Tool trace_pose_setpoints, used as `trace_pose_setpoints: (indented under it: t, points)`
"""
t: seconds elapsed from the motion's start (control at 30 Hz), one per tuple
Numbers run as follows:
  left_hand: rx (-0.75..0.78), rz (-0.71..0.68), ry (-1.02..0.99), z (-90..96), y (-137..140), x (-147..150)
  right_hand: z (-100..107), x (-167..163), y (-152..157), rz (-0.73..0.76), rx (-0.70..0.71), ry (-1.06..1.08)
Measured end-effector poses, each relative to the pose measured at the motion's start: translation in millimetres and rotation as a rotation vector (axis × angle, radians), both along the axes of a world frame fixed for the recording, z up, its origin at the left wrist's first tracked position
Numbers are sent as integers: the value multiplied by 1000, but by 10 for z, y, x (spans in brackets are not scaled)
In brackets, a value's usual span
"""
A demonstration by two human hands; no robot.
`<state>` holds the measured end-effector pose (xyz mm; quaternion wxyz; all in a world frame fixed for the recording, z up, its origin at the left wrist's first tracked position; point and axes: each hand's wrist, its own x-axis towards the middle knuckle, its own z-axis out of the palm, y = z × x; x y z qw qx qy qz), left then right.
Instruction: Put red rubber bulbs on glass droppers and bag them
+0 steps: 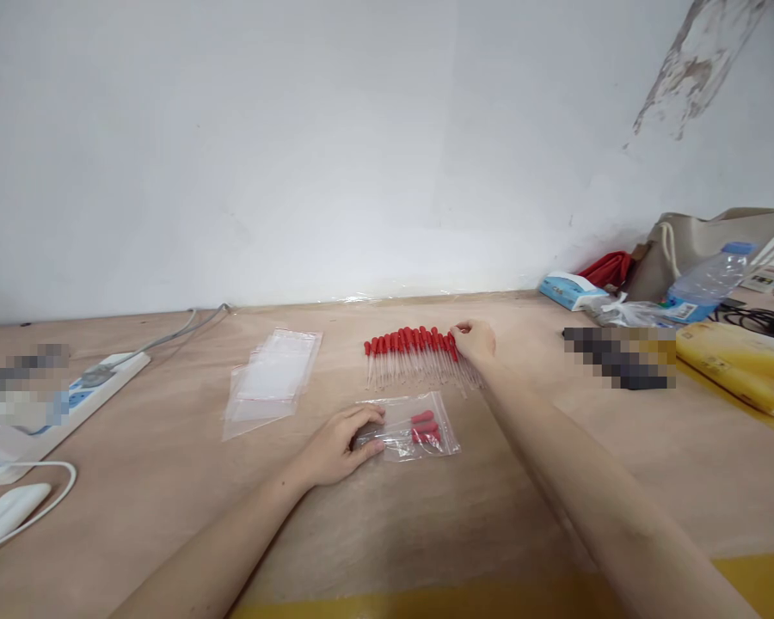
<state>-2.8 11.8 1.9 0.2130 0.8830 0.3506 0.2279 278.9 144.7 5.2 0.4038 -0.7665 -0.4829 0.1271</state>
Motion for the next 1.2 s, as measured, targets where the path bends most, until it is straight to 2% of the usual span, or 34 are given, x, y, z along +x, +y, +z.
trace_pose_setpoints:
  t: [0.13, 0.3, 0.4, 0.5, 0.63, 0.77, 1.2]
  points:
    - [5, -1, 2, 8, -6, 0, -2, -10, -18, -18, 31, 16]
    - [-2, 5, 29, 27, -15, -3, 92, 74, -97, -25, 108, 42]
    - [5, 9, 48, 29, -13, -5, 141, 182, -222, -8, 283, 105]
    - [10, 11, 65, 29, -9, -6, 110, 268, -450, 64, 441, 296]
    - [14, 18, 76, 28, -11, -9, -43, 243, -796, 158, 407, 610]
    - [19, 23, 79, 27, -18, -10, -202, 123, -967, 174, 359, 799]
    - [36, 20, 83, 18, -13, -9, -339, -15, -1100, 314, 311, 882]
